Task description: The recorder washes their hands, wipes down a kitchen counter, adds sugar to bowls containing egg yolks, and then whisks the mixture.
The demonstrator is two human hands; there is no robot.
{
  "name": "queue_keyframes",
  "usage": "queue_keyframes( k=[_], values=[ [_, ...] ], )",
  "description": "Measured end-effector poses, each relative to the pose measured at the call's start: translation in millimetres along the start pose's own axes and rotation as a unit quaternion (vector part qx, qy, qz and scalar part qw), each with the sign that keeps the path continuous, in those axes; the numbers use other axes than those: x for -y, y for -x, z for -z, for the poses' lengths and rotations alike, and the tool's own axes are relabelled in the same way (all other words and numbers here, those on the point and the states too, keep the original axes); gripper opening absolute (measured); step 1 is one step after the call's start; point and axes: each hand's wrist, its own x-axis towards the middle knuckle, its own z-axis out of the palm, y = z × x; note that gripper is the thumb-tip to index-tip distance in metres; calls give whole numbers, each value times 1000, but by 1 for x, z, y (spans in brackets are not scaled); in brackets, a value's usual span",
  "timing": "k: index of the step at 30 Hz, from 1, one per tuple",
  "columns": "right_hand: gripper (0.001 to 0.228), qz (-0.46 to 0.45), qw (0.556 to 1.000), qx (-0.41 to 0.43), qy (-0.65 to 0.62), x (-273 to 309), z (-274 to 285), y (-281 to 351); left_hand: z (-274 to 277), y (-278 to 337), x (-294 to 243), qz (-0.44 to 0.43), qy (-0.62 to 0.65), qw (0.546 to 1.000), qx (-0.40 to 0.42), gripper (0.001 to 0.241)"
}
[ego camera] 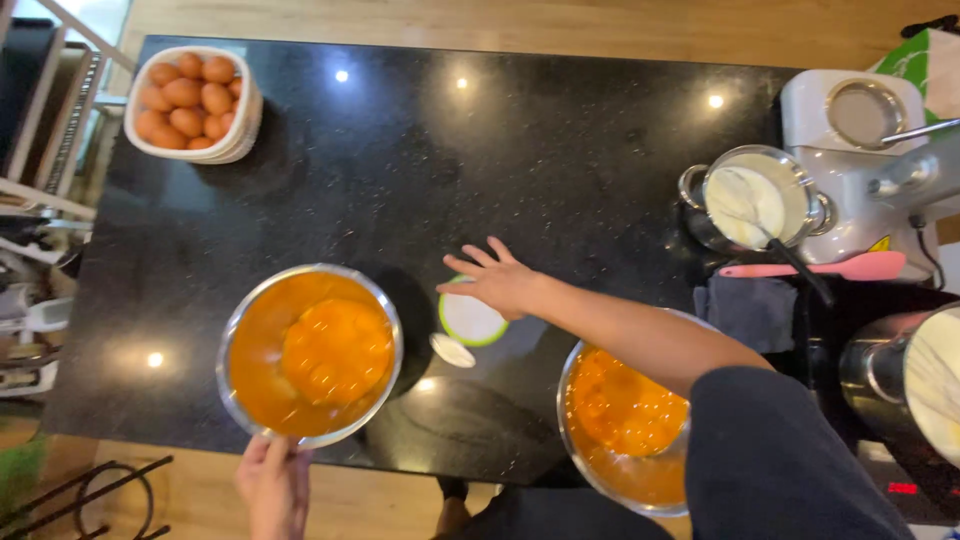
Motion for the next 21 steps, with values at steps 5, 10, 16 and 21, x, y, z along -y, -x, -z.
queue_keyframes(
  k=[5, 10, 16, 21],
  values=[
    [106, -212, 935, -16, -284, 105, 74, 58, -30, -23, 12, 5, -9, 999, 51, 10],
    [50, -379, 646, -89, -657, 224, 6, 117, -109, 8, -13, 37, -26, 992, 117, 7],
    [62, -419, 752, -324, -392, 254, -21, 125, -121, 8, 9, 96, -27, 975, 197, 4],
    [50, -445, 776, -366, -255, 238, -60, 81, -127, 7, 23, 94, -65, 962, 246, 3]
  ],
)
